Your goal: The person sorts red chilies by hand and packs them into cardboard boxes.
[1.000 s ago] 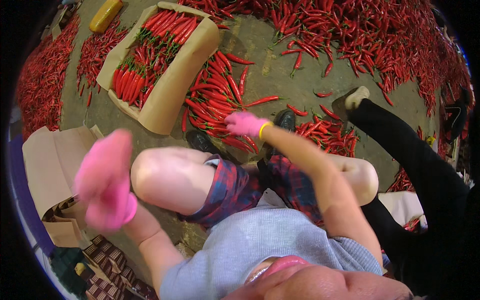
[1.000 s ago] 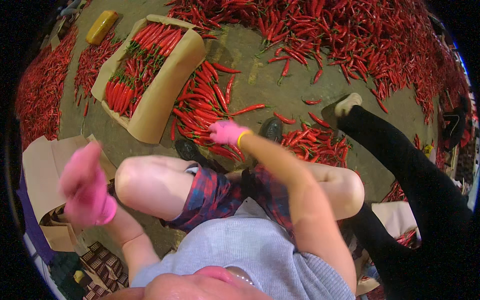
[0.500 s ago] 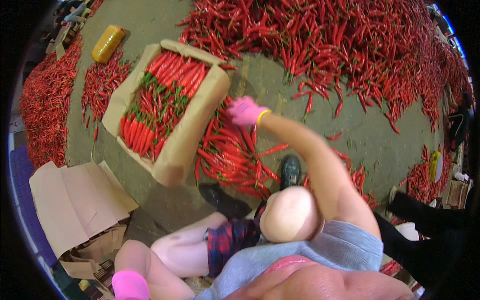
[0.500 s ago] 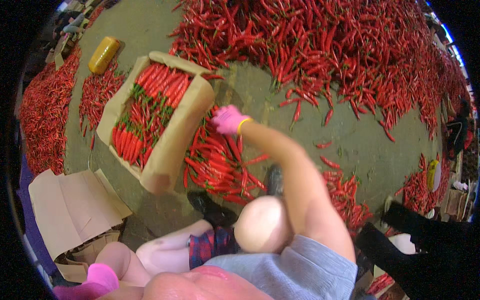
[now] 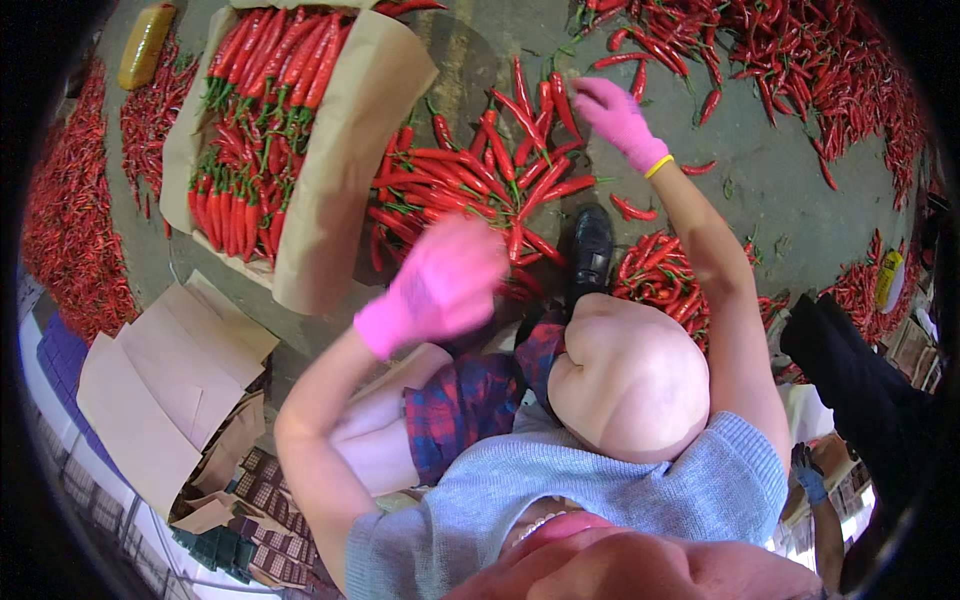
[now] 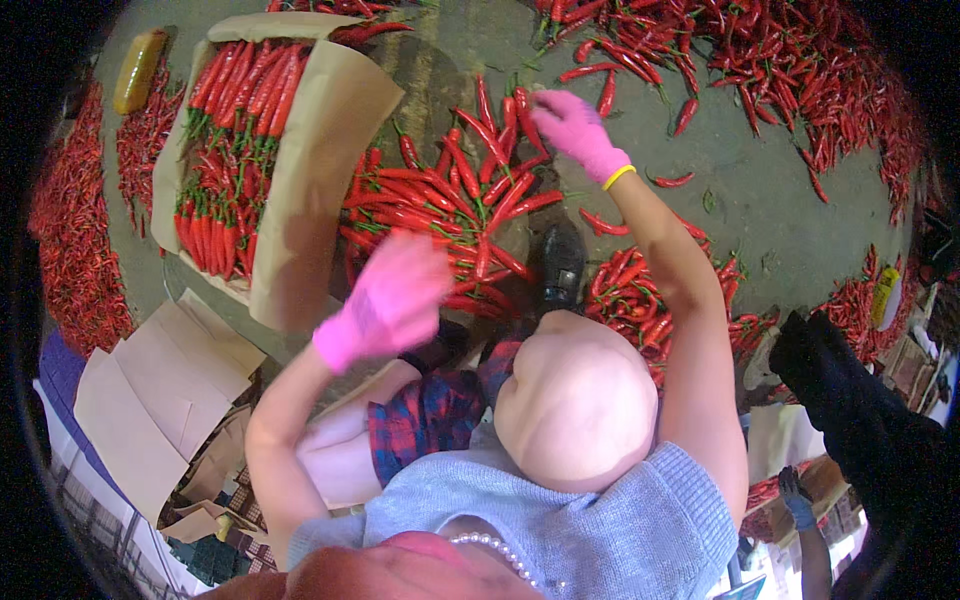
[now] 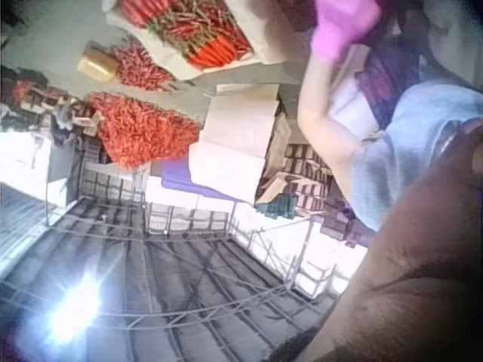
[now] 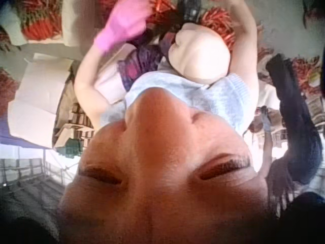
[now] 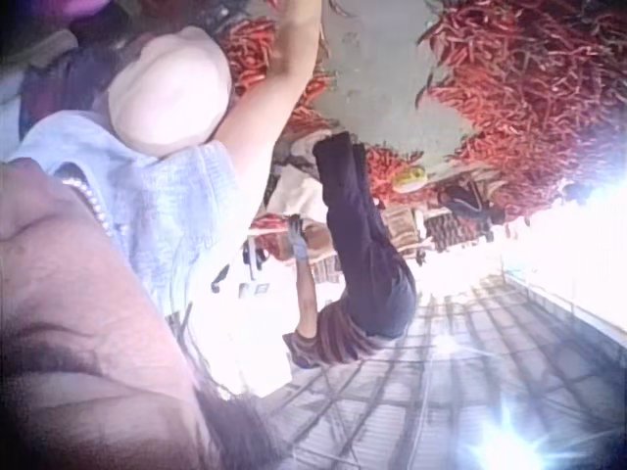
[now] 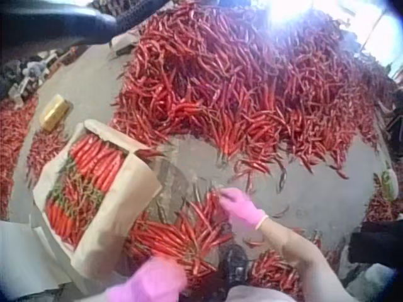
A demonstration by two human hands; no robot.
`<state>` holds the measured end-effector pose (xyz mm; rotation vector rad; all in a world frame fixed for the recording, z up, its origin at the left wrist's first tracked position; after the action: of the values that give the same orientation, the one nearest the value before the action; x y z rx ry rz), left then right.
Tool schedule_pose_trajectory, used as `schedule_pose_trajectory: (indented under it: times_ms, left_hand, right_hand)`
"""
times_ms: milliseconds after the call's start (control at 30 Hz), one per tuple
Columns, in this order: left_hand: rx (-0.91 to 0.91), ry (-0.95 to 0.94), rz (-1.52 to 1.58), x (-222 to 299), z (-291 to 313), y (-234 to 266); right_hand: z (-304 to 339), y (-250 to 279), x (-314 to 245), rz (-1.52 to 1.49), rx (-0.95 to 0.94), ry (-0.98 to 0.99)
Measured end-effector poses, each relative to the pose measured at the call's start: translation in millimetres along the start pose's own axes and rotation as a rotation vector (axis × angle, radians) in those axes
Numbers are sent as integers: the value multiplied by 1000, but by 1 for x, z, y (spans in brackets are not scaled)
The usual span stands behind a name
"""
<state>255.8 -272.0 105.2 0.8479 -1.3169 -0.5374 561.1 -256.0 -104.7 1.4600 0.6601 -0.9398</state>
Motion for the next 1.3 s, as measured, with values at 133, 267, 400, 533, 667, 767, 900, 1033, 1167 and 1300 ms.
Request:
schedule_pose_trajectory:
  times_ms: [133, 267, 400, 533, 667, 767, 900, 1033, 1167, 1300]
  left_hand:
    - [292, 314, -60, -123, -10, -104]
    - [152, 700, -5, -139, -33, -105]
    - [141, 1083, 124, -147, -76, -88]
    - [-45, 1193, -22, -180, -114, -141]
    - [84, 1172, 179, -178, -99, -157]
    - [779, 842, 287, -181, -74, -166]
    - [731, 985, 1044, -171, -88, -152]
    - [243, 1220, 410, -169, -141, -122]
    - [537, 1299, 320, -213, -148, -180]
    - [897, 1165, 946, -186, -161, -165]
  right_hand:
    - [-2, 13, 8, 179, -105, -282]
    - [-22, -16, 3, 601, -321, -227]
    - [-17, -35, 7, 831, -268, -147]
    - [-3, -21, 13, 804, -204, -43]
    - [47, 24, 44, 184, -12, -335]
    - [90, 33, 62, -738, 177, -531]
    - [120, 44, 57, -1102, 237, -688]
    - [124, 45, 45, -805, 89, -509]
    - [96, 29, 1, -346, -66, -243]
    - [63, -15, -23, 186, -187, 35]
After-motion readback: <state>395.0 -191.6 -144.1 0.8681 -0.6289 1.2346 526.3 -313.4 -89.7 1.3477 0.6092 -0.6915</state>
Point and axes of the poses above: each hand's wrist, its own z-axis away from the middle knuckle, its own y-axis out of the back of the hand, x = y × z, the point moved 3 cm from there along -z, towards the middle knuckle, and after that the axes turned 3 degrees about y, right-handed, at the moved point
